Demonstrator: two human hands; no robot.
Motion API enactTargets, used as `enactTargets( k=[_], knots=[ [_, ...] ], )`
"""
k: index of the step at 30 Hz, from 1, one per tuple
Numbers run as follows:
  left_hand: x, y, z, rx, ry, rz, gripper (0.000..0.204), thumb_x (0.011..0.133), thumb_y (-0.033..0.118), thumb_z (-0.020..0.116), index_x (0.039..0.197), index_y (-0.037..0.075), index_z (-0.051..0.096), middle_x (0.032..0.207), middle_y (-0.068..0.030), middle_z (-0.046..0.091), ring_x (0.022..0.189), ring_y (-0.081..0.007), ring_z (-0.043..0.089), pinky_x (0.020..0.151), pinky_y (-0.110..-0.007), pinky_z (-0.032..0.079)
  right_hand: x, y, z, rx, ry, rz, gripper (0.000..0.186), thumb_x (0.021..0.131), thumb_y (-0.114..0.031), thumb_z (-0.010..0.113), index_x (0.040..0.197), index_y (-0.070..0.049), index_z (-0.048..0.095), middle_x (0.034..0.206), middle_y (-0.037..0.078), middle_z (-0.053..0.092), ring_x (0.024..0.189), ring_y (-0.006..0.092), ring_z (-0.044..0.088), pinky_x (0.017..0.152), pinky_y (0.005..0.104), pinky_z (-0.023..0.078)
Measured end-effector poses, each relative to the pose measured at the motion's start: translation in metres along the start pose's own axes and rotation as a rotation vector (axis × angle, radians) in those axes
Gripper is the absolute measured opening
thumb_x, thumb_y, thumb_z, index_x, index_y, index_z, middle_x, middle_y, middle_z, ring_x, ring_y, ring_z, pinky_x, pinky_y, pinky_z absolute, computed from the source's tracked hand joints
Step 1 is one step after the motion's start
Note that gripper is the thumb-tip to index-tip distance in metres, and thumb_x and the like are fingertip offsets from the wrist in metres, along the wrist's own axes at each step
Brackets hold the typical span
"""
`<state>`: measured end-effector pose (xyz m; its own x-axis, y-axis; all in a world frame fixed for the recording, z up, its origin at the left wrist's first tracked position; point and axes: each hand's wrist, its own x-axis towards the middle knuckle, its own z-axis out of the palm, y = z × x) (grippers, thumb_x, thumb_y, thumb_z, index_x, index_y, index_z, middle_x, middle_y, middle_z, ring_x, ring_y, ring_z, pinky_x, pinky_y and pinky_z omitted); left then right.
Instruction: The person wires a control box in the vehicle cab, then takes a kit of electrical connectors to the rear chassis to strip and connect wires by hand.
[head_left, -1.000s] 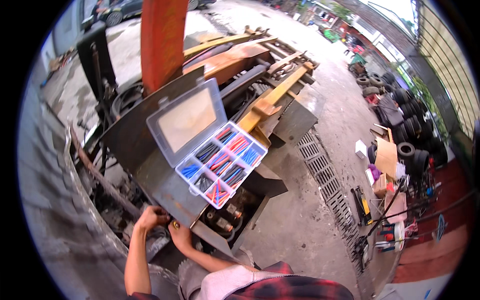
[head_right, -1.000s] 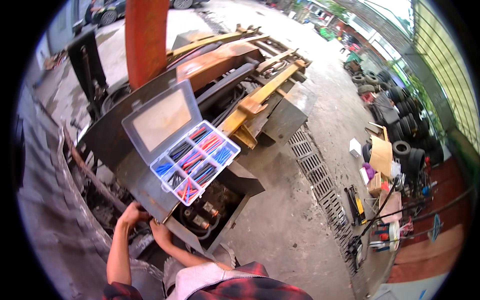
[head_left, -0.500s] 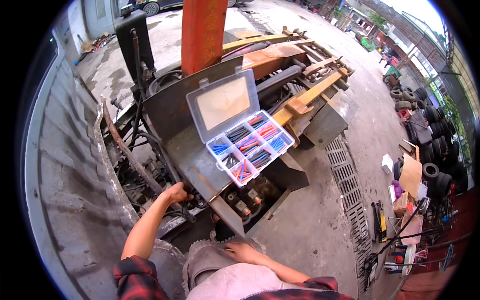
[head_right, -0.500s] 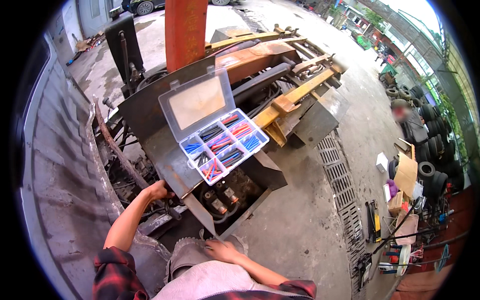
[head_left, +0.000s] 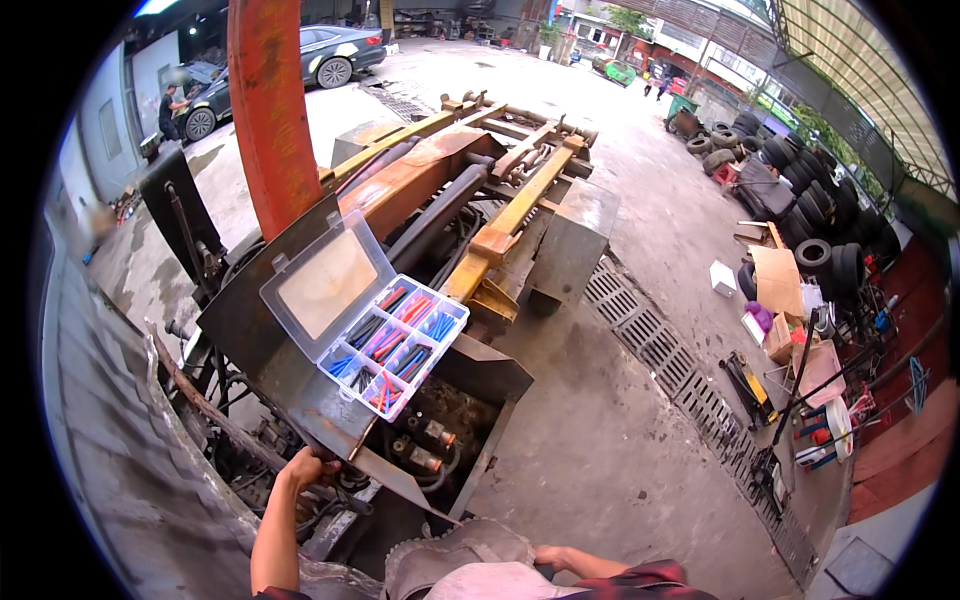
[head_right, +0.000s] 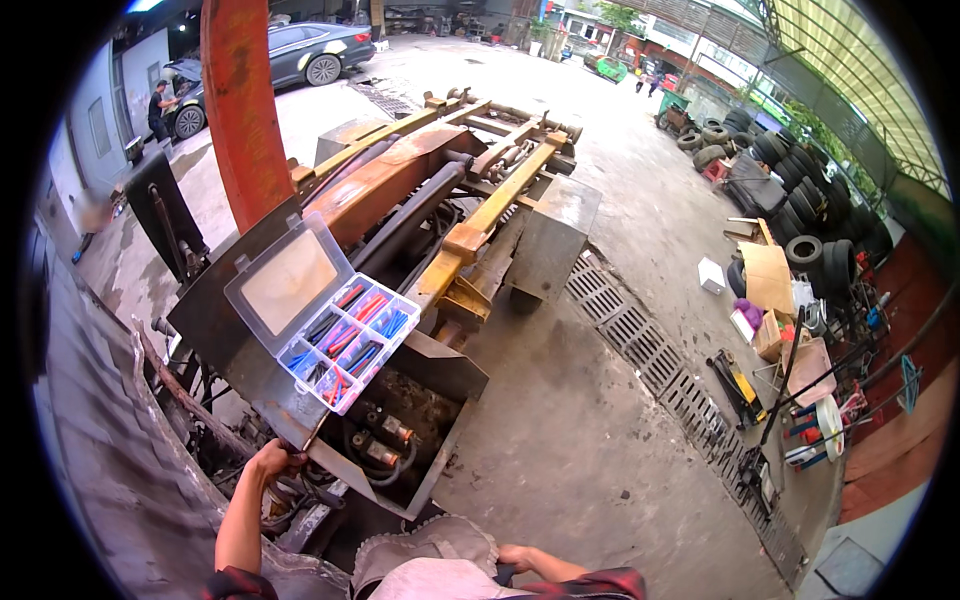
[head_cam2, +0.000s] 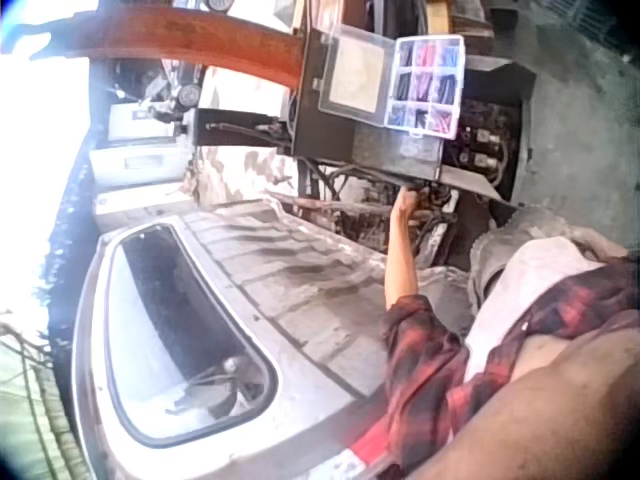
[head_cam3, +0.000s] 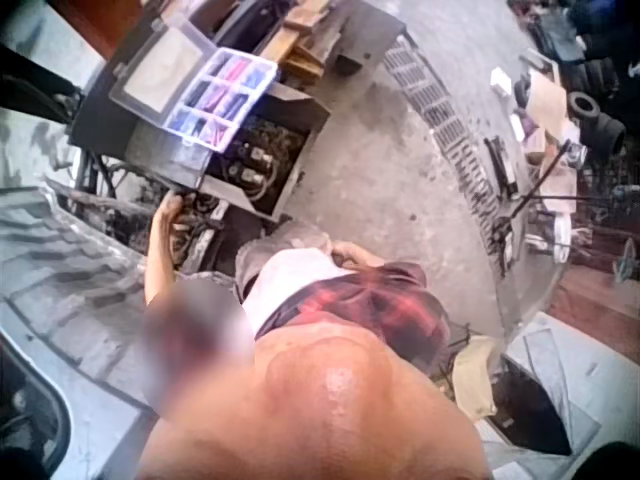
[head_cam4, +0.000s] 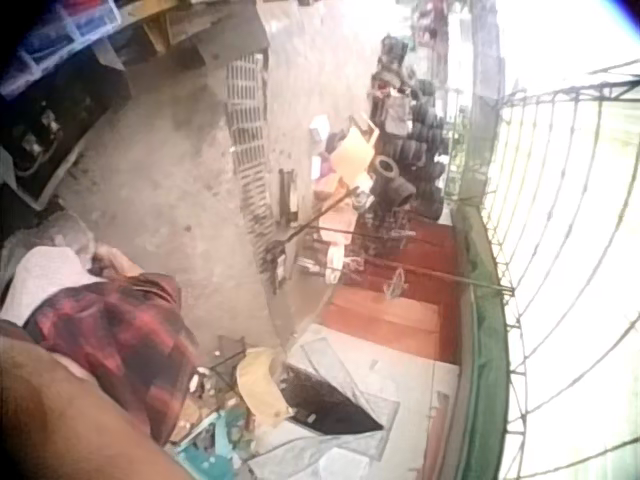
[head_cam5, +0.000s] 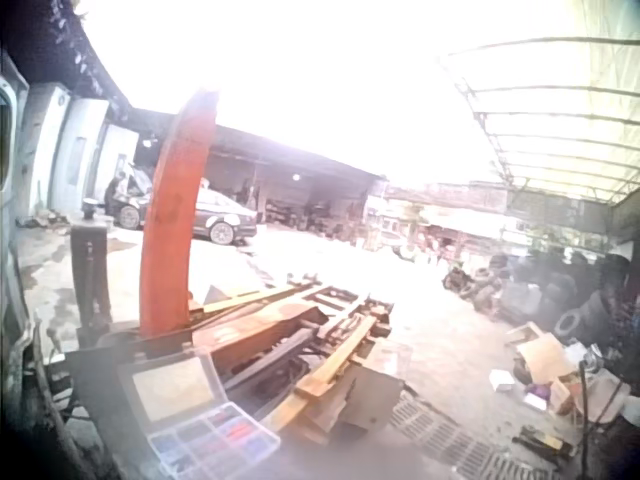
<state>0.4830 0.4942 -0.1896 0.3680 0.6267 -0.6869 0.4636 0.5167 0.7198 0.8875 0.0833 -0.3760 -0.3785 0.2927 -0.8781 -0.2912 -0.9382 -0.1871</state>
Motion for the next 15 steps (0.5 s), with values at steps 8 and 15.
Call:
enactTargets(
  k=[8, 15],
  knots=[
    [-0.018, 0.012, 0.002, -0.072, -0.042, -0.044, 0.01, 0.09, 0.008, 0.065, 0.088, -0.001, 0.068, 0.076, -0.0062, 0.067, 0.056, -0.0135, 0.05, 0.051, -0.029, 0.042, -0.092, -0.098, 0.068, -0.737, -0.074, -0.263, 0.019, 0.089, -0.022, 0.059, 0.095, -0.005, 0.062, 0.07, 0.003, 0.057, 0.059, 0.0133, 0.052, 0.05, 0.0283, 0.042],
    [0.0, -0.002, 0.0, -0.025, 0.005, -0.048, 0.015, 0.089, 0.012, 0.07, 0.089, -0.003, 0.069, 0.075, -0.0038, 0.063, 0.06, -0.0129, 0.052, 0.053, -0.029, 0.044, -0.019, -0.091, 0.057, -1.08, 0.05, -0.61, 0.036, 0.085, -0.022, 0.063, 0.115, -0.002, 0.063, 0.105, 0.013, 0.066, 0.096, 0.0224, 0.06, 0.083, 0.0359, 0.048]
  ],
)
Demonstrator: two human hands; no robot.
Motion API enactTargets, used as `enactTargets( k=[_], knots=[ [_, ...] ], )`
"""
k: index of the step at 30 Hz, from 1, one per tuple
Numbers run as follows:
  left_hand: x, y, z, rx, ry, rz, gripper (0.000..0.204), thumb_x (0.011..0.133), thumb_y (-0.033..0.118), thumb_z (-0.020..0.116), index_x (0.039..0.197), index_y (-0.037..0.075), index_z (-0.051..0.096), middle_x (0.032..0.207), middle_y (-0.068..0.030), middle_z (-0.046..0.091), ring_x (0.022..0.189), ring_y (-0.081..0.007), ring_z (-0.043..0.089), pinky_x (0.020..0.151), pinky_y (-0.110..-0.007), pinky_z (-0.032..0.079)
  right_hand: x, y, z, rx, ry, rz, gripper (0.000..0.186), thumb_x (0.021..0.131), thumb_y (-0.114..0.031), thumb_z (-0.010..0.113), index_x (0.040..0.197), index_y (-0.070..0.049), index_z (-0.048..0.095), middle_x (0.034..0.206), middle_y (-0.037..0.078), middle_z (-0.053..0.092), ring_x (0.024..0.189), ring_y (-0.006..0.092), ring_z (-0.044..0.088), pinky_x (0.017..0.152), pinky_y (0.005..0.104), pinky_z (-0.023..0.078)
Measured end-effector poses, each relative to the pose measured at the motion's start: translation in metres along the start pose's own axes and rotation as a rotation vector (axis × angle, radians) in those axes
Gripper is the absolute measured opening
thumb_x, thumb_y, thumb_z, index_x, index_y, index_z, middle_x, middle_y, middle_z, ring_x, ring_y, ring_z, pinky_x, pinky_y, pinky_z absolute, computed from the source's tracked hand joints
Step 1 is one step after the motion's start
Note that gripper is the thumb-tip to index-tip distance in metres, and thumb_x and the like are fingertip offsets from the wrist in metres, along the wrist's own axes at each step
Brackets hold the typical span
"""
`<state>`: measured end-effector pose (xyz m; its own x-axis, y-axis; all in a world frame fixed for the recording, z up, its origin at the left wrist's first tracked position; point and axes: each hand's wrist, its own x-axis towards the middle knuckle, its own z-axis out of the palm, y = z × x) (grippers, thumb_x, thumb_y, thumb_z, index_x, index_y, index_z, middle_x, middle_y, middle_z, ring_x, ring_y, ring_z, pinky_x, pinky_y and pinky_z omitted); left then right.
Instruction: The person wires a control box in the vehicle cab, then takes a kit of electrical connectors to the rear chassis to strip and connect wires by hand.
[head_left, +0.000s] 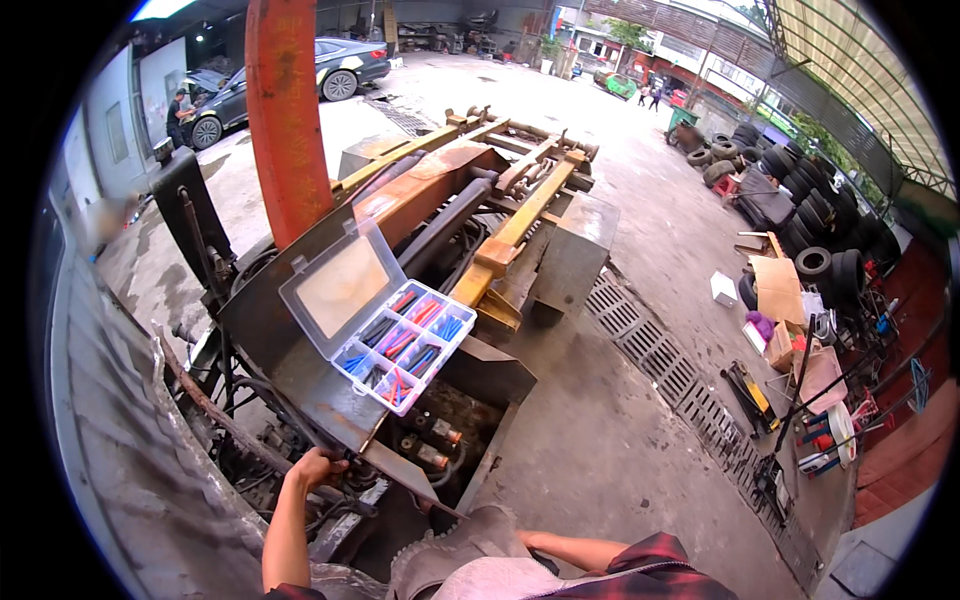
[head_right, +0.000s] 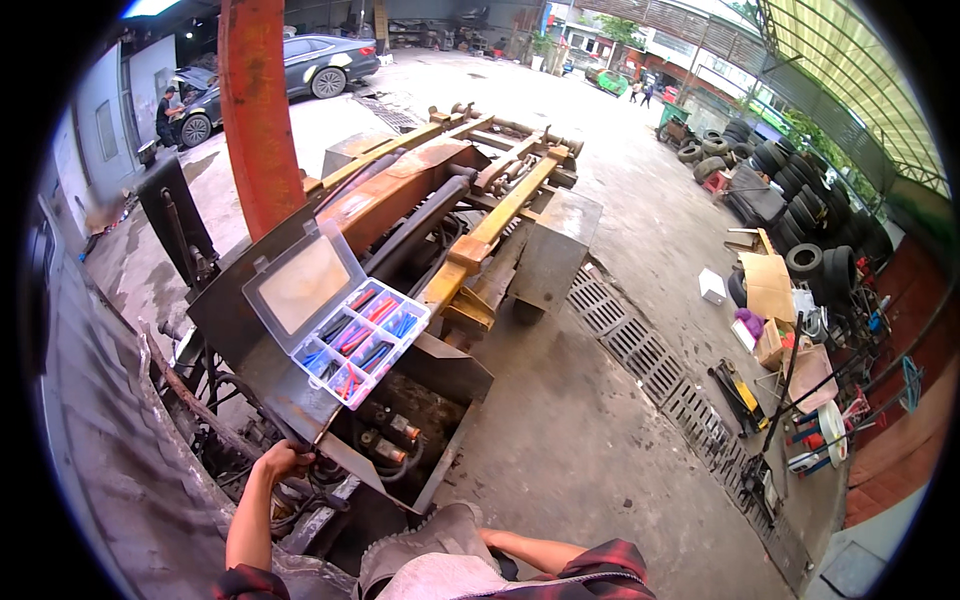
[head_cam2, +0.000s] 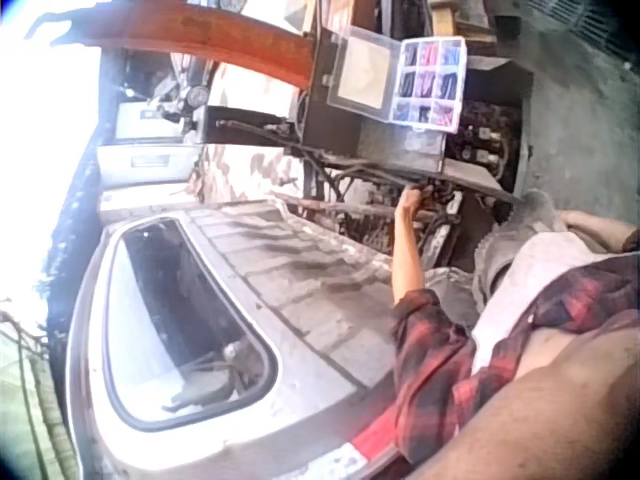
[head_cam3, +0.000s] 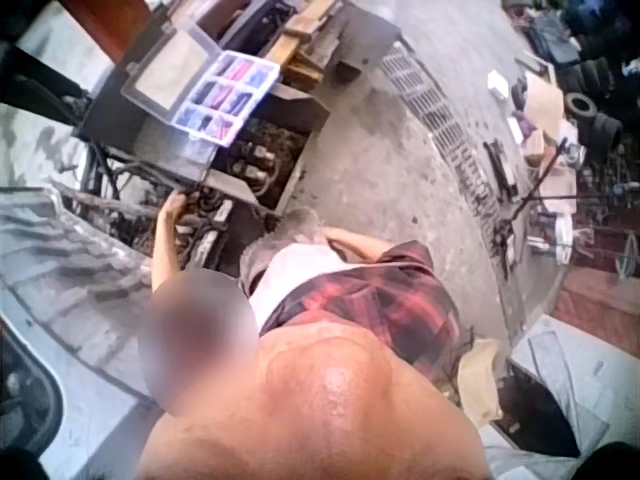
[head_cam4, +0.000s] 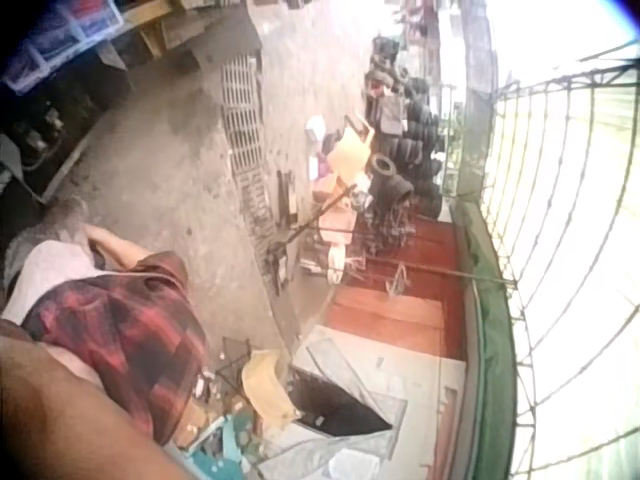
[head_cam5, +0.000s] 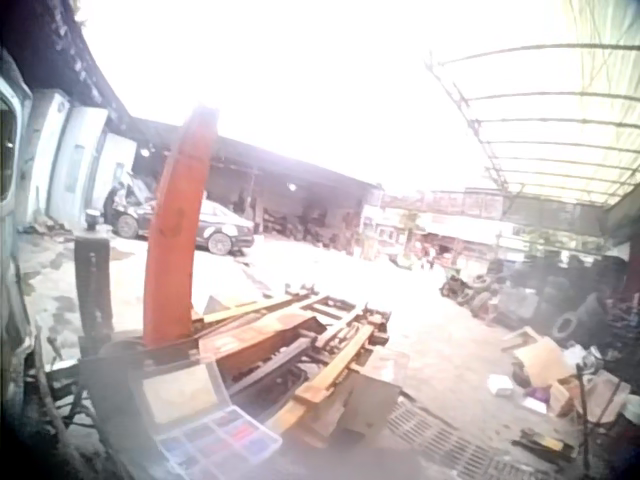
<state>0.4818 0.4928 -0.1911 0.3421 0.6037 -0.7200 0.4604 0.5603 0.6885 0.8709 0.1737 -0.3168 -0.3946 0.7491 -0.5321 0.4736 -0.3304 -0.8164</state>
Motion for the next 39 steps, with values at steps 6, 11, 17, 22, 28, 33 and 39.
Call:
enactTargets(
  k=[6, 11, 17, 22, 28, 33, 39],
  knots=[
    [0.009, -0.003, 0.002, -0.02, -0.014, 0.01, 0.015, 0.088, 0.012, 0.071, 0.088, -0.003, 0.069, 0.068, -0.0037, 0.06, 0.056, -0.0137, 0.05, 0.05, -0.03, 0.04, -0.008, -0.032, -0.023, -0.08, -0.046, 0.166, 0.045, 0.082, -0.024, 0.066, 0.12, -0.002, 0.061, 0.118, 0.016, 0.063, 0.109, 0.0242, 0.057, 0.094, 0.0368, 0.045],
    [0.003, -0.009, -0.002, 0.127, 0.056, 0.106, 0.014, 0.089, 0.011, 0.068, 0.084, -0.002, 0.068, 0.068, -0.0057, 0.062, 0.056, -0.0146, 0.051, 0.051, -0.034, 0.04, -0.012, -0.048, -0.036, -0.179, -0.094, 0.235, 0.053, 0.079, -0.025, 0.069, 0.125, -0.002, 0.059, 0.128, 0.019, 0.061, 0.12, 0.0258, 0.055, 0.102, 0.0376, 0.042],
    [0.01, -0.011, -0.004, 0.447, 0.029, 0.091, 0.02, 0.09, 0.022, 0.067, 0.086, 0.002, 0.07, 0.066, -0.0045, 0.059, 0.056, -0.0153, 0.053, 0.053, -0.034, 0.046, -0.018, -0.055, -0.022, -0.246, -0.051, 0.286, 0.046, 0.082, -0.028, 0.064, 0.121, -0.002, 0.062, 0.124, 0.022, 0.061, 0.116, 0.031, 0.057, 0.097, 0.0407, 0.045],
    [-0.024, 0.02, 0.016, 0.069, 0.018, -0.007, 0.019, 0.089, 0.016, 0.069, 0.081, -0.001, 0.068, 0.065, -0.0045, 0.058, 0.054, -0.0148, 0.049, 0.046, -0.031, 0.041, -0.022, -0.087, -0.034, -0.448, -0.029, 0.374, 0.042, 0.085, -0.03, 0.06, 0.117, -0.003, 0.063, 0.121, 0.024, 0.062, 0.113, 0.0354, 0.059, 0.093, 0.0434, 0.048],
    [0.0, 0.003, 0.015, 0.024, 0.015, 0.022, 0.01, 0.081, 0.008, 0.072, 0.077, -0.001, 0.069, 0.062, -0.0045, 0.059, 0.05, -0.0135, 0.05, 0.043, -0.03, 0.042, -0.054, -0.24, -0.056, -0.975, -0.379, 0.014, 0.031, 0.089, -0.028, 0.054, 0.105, -0.003, 0.065, 0.107, 0.024, 0.065, 0.099, 0.0394, 0.064, 0.083, 0.0474, 0.051],
    [-0.018, 0.013, 0.016, 0.051, 0.01, 0.004, 0.007, 0.077, 0.006, 0.071, 0.074, -0.001, 0.07, 0.062, -0.0045, 0.061, 0.049, -0.0119, 0.051, 0.042, -0.028, 0.041, -0.007, -0.338, 0.019, -0.194, 0.295, -0.621, 0.023, 0.095, -0.01, 0.055, 0.115, 0.0, 0.059, 0.097, 0.02, 0.064, 0.089, 0.0381, 0.063, 0.079, 0.0426, 0.05],
    [-0.006, 0.025, 0.016, 0.423, 0.209, 0.146, 0.021, 0.07, 0.019, 0.077, 0.073, -0.001, 0.071, 0.058, -0.007, 0.059, 0.053, -0.0181, 0.055, 0.051, -0.034, 0.046, 0.16, -0.297, 0.075, 0.063, 0.752, -0.265, 0.043, 0.092, -0.017, 0.061, 0.128, 0.004, 0.048, 0.112, 0.022, 0.059, 0.09, 0.036, 0.061, 0.081, 0.0425, 0.048]
  ],
)
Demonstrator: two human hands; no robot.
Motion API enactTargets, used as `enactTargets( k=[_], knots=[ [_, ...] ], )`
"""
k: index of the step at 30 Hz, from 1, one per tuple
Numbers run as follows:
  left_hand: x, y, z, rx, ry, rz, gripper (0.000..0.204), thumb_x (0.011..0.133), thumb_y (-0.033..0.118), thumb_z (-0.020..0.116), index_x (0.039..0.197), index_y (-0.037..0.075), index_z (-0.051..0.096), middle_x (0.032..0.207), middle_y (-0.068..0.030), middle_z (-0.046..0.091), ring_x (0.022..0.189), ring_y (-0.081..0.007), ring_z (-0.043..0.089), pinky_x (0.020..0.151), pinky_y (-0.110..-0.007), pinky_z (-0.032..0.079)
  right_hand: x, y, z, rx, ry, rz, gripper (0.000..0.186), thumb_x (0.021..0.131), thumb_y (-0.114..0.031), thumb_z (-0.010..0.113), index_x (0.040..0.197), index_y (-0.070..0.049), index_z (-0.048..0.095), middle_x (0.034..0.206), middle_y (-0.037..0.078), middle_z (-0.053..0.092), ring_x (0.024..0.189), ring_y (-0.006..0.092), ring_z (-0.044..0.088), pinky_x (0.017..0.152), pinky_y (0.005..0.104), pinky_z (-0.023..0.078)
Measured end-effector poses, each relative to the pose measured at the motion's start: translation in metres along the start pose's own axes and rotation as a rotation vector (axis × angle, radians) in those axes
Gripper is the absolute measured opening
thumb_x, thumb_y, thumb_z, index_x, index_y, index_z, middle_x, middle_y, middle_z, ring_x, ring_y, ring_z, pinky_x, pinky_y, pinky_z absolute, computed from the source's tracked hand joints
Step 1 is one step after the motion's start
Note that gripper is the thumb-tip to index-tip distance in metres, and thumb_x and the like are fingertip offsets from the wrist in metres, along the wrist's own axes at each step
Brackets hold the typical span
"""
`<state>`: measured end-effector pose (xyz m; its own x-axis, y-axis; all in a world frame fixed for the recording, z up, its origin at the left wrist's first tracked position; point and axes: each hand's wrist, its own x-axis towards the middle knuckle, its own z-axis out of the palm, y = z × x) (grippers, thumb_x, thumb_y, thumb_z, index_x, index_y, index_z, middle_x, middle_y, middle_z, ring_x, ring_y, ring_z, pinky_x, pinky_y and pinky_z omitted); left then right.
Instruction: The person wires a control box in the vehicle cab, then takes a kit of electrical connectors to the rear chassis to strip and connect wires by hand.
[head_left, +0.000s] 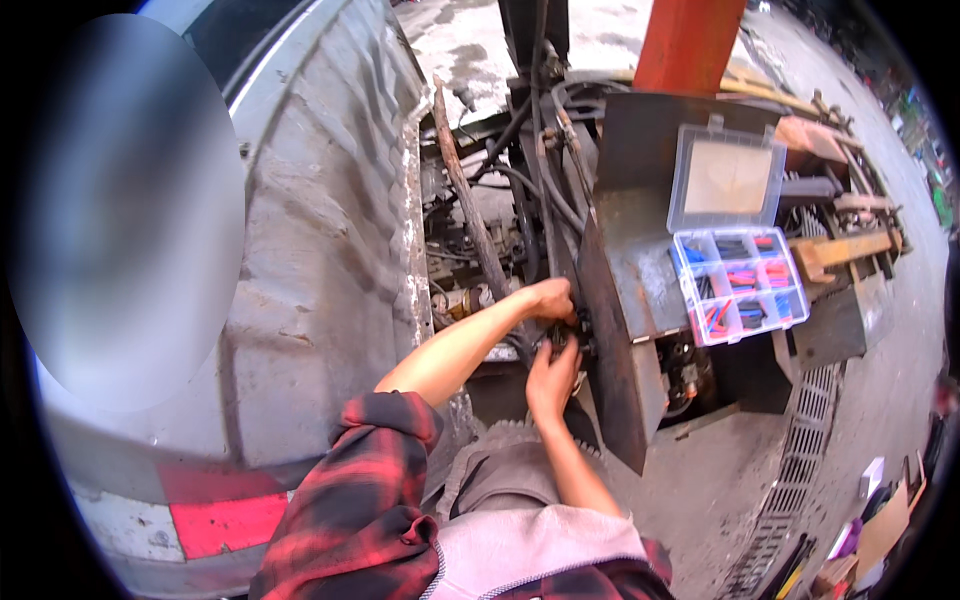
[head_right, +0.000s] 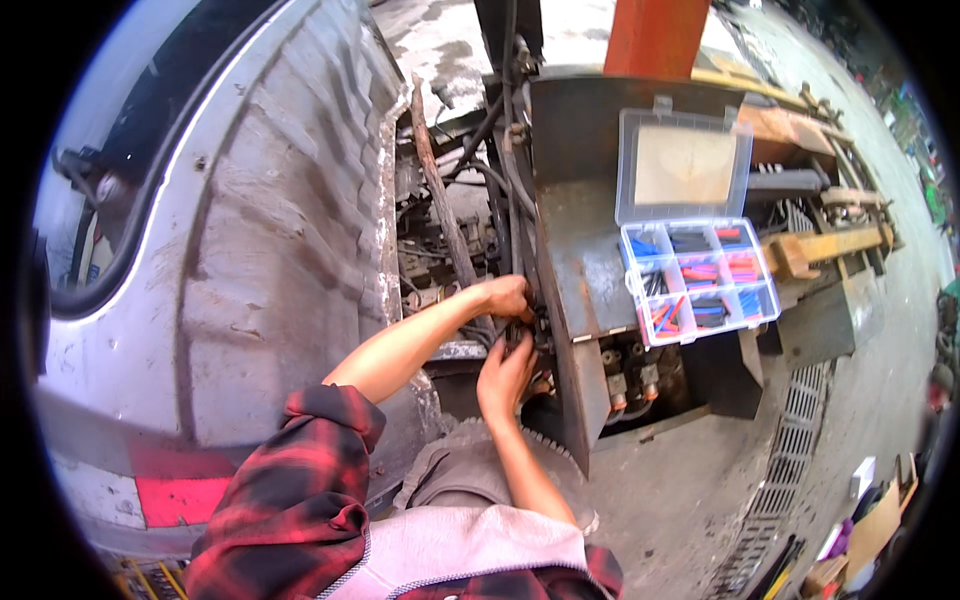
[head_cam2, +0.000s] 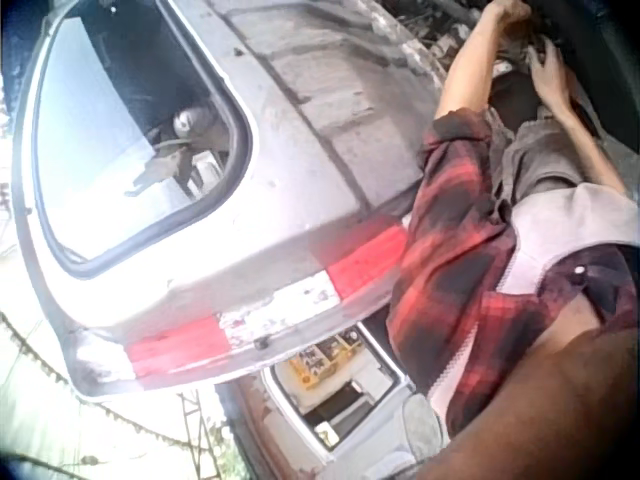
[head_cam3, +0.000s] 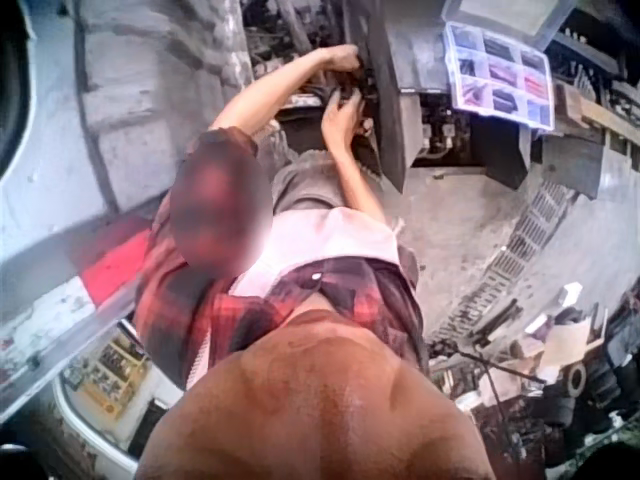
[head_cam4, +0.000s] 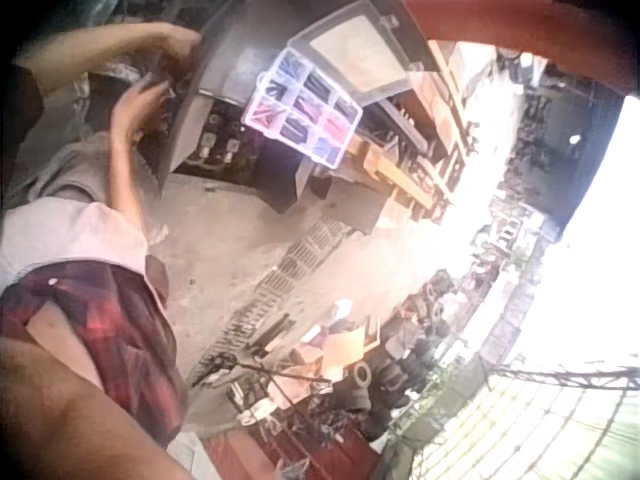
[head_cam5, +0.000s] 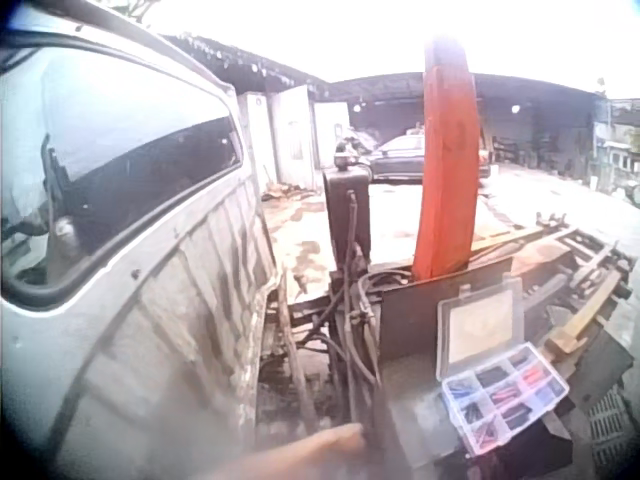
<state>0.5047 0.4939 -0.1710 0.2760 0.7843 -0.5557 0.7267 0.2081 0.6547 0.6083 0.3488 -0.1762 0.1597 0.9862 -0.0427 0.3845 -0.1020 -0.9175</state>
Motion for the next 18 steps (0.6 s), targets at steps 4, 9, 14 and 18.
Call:
enactTargets(
  k=[4, 9, 14, 18],
  knots=[
    [-0.003, 0.007, -0.008, 0.176, 0.033, 0.048, 0.033, 0.062, 0.022, 0.079, 0.083, -0.003, 0.072, 0.077, -0.0168, 0.071, 0.071, -0.0252, 0.069, 0.066, -0.039, 0.054, 0.025, 0.001, 0.014, -0.011, 0.059, 0.103, 0.038, 0.087, -0.029, 0.07, 0.107, 0.001, 0.054, 0.096, 0.02, 0.066, 0.088, 0.0378, 0.064, 0.077, 0.046, 0.048],
    [-0.011, 0.014, -0.017, -0.059, -0.094, -0.094, 0.022, 0.07, 0.016, 0.077, 0.07, -0.004, 0.066, 0.058, -0.0065, 0.058, 0.05, -0.0147, 0.052, 0.047, -0.031, 0.042, 0.026, 0.005, 0.001, -0.333, -0.025, -0.088, 0.03, 0.088, -0.03, 0.067, 0.084, -0.002, 0.058, 0.08, 0.02, 0.065, 0.075, 0.0436, 0.062, 0.065, 0.0494, 0.047],
    [-0.009, -0.007, -0.013, -0.577, -0.327, -0.144, 0.019, 0.084, 0.02, 0.072, 0.08, 0.002, 0.067, 0.061, 0.0012, 0.054, 0.049, -0.0068, 0.044, 0.043, -0.023, 0.032, 0.025, 0.004, -0.003, -0.271, -0.043, -0.228, 0.026, 0.092, -0.023, 0.06, 0.077, -0.003, 0.056, 0.076, 0.018, 0.063, 0.067, 0.0413, 0.06, 0.059, 0.0515, 0.044],
    [-0.009, -0.036, -0.01, -1.112, -0.506, -0.145, 0.028, 0.098, 0.022, 0.058, 0.096, -0.005, 0.065, 0.082, -0.0089, 0.068, 0.053, -0.0058, 0.045, 0.045, -0.022, 0.033, 0.024, 0.001, 0.001, -0.168, -0.03, -0.195, 0.024, 0.094, -0.02, 0.06, 0.078, -0.003, 0.059, 0.077, 0.017, 0.064, 0.068, 0.0399, 0.06, 0.06, 0.0472, 0.045]
  ],
)
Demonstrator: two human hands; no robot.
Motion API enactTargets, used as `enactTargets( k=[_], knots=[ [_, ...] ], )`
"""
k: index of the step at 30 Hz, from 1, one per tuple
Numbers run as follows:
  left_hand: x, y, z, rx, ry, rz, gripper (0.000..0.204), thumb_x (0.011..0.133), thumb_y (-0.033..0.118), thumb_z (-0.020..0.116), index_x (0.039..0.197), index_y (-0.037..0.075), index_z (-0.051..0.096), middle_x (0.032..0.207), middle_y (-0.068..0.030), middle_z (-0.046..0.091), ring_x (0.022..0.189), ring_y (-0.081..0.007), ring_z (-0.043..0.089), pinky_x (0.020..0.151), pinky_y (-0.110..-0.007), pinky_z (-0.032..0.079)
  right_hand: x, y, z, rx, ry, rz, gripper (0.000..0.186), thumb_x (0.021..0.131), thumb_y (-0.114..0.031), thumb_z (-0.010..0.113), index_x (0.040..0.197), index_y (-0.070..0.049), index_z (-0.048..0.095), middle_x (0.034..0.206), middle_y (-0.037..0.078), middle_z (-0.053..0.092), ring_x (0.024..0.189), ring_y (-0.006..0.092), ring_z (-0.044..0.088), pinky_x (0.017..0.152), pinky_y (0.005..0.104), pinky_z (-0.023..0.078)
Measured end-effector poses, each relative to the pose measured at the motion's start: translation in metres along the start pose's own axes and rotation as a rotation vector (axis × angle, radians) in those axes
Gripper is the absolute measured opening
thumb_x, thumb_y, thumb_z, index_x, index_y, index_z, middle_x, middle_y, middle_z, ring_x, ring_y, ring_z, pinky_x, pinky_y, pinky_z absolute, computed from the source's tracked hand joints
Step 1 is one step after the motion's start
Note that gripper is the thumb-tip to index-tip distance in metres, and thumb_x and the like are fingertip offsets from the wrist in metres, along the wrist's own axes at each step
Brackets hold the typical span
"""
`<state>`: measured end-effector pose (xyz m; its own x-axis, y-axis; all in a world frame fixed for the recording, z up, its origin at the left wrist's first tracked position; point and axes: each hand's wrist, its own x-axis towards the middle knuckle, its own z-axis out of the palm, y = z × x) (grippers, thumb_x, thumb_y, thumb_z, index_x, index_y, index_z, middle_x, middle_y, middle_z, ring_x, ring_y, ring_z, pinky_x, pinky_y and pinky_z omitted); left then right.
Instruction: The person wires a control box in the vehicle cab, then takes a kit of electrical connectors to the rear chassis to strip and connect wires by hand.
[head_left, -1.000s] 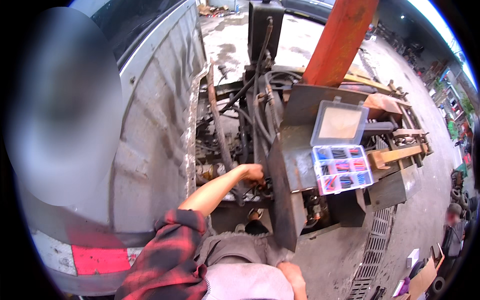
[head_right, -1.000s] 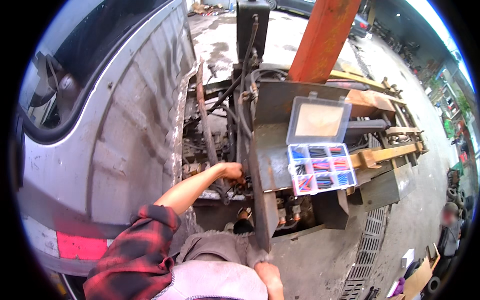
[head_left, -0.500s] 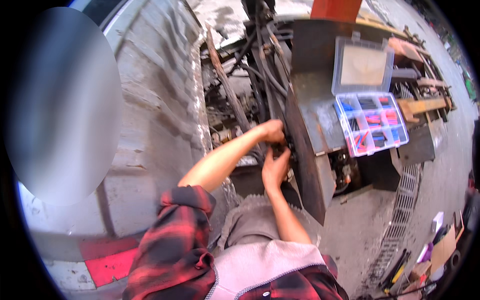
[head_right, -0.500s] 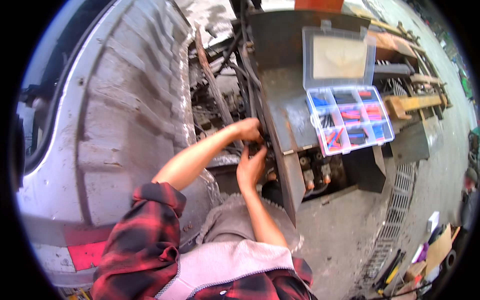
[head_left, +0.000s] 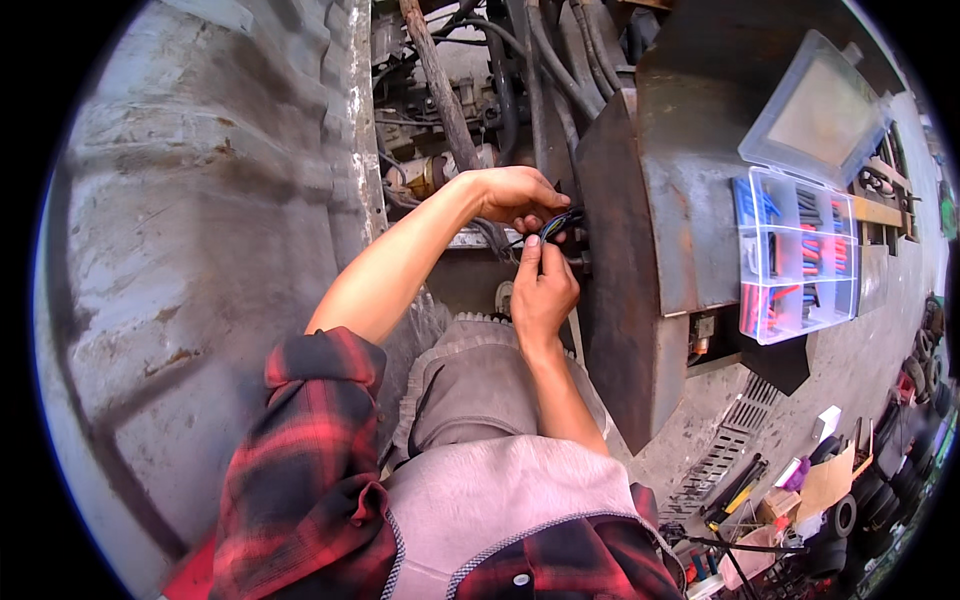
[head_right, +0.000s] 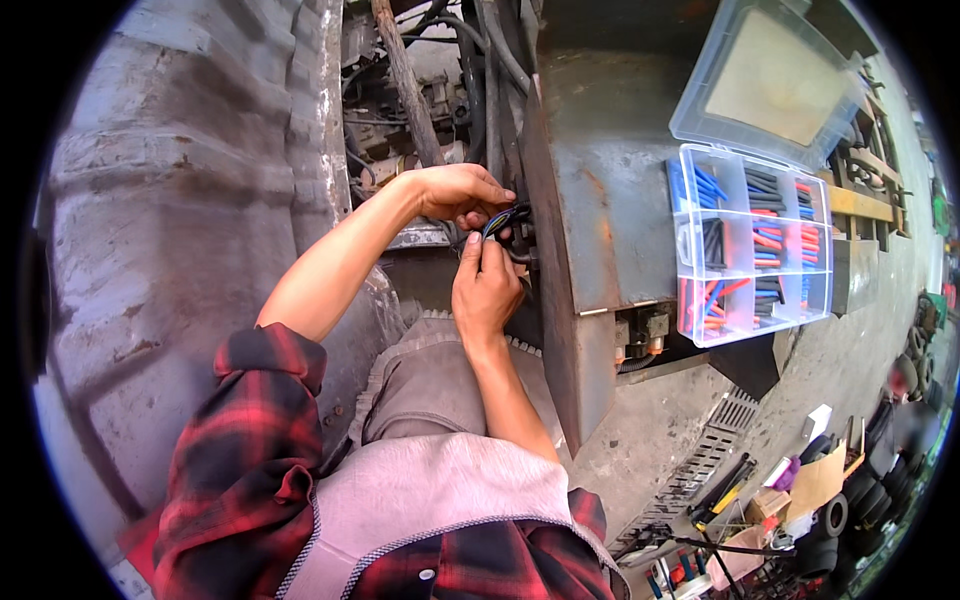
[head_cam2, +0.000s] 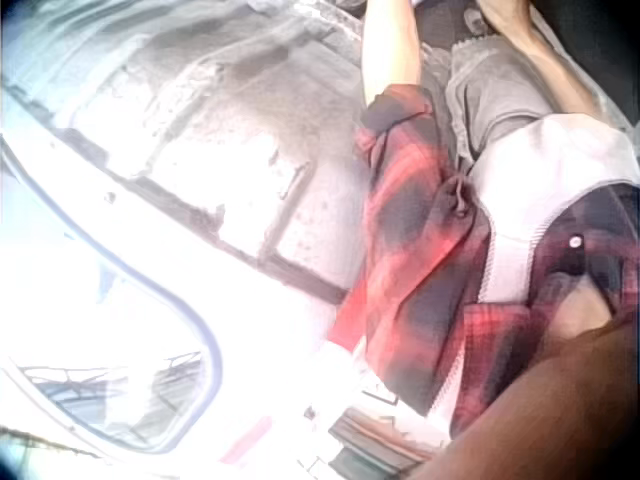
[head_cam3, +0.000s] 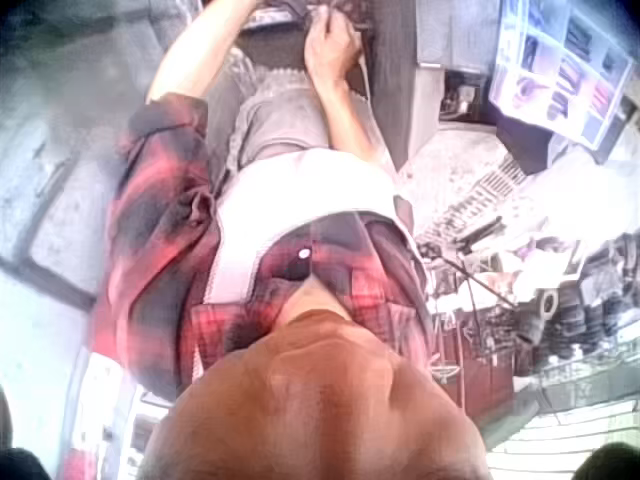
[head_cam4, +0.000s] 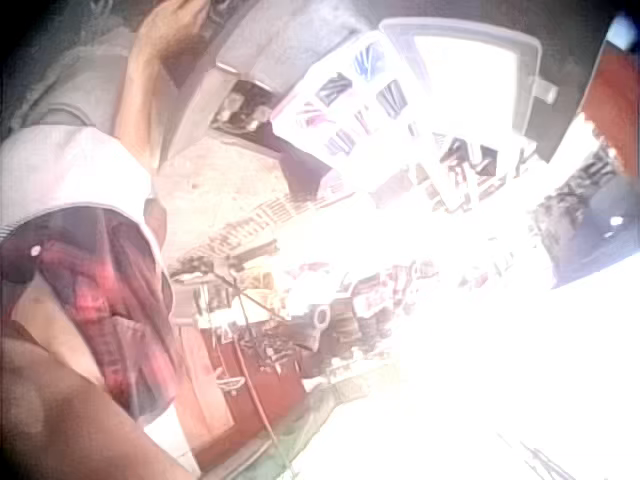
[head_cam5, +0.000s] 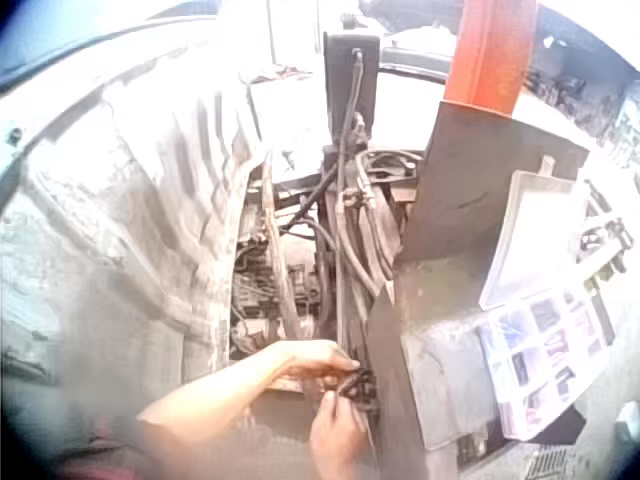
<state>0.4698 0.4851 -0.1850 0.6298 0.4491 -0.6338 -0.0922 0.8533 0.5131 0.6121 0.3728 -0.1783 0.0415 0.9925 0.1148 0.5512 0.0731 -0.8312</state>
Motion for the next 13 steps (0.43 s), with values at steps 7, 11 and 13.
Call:
enactTargets(
  k=[7, 11, 13],
  knots=[
    [0.0, -0.01, -0.009, -0.044, 0.007, 0.028, 0.021, 0.092, 0.011, 0.065, 0.104, -0.006, 0.066, 0.072, 0.0001, 0.057, 0.058, -0.0057, 0.046, 0.051, -0.021, 0.038, -0.004, 0.0, -0.006, 0.203, -0.036, 0.146, 0.024, 0.097, -0.02, 0.058, 0.084, 0.0, 0.061, 0.073, 0.017, 0.06, 0.064, 0.0342, 0.057, 0.06, 0.0419, 0.044],
    [0.004, -0.014, -0.013, 0.035, 0.028, 0.049, 0.021, 0.09, 0.008, 0.067, 0.107, -0.004, 0.066, 0.077, -0.0019, 0.062, 0.061, -0.0082, 0.052, 0.058, -0.023, 0.047, -0.013, 0.017, -0.004, 0.207, -0.069, 0.263, 0.026, 0.098, -0.021, 0.057, 0.083, 0.001, 0.06, 0.072, 0.018, 0.058, 0.062, 0.0335, 0.054, 0.059, 0.0414, 0.042],
    [0.004, -0.012, -0.007, 0.17, 0.092, 0.064, 0.022, 0.09, 0.011, 0.067, 0.107, -0.004, 0.067, 0.076, -0.0014, 0.061, 0.062, -0.0095, 0.052, 0.058, -0.024, 0.044, -0.012, 0.013, -0.003, 0.19, -0.067, 0.22, 0.026, 0.098, -0.021, 0.057, 0.083, 0.0, 0.06, 0.073, 0.018, 0.059, 0.063, 0.0326, 0.054, 0.059, 0.0416, 0.042]
  ],
)
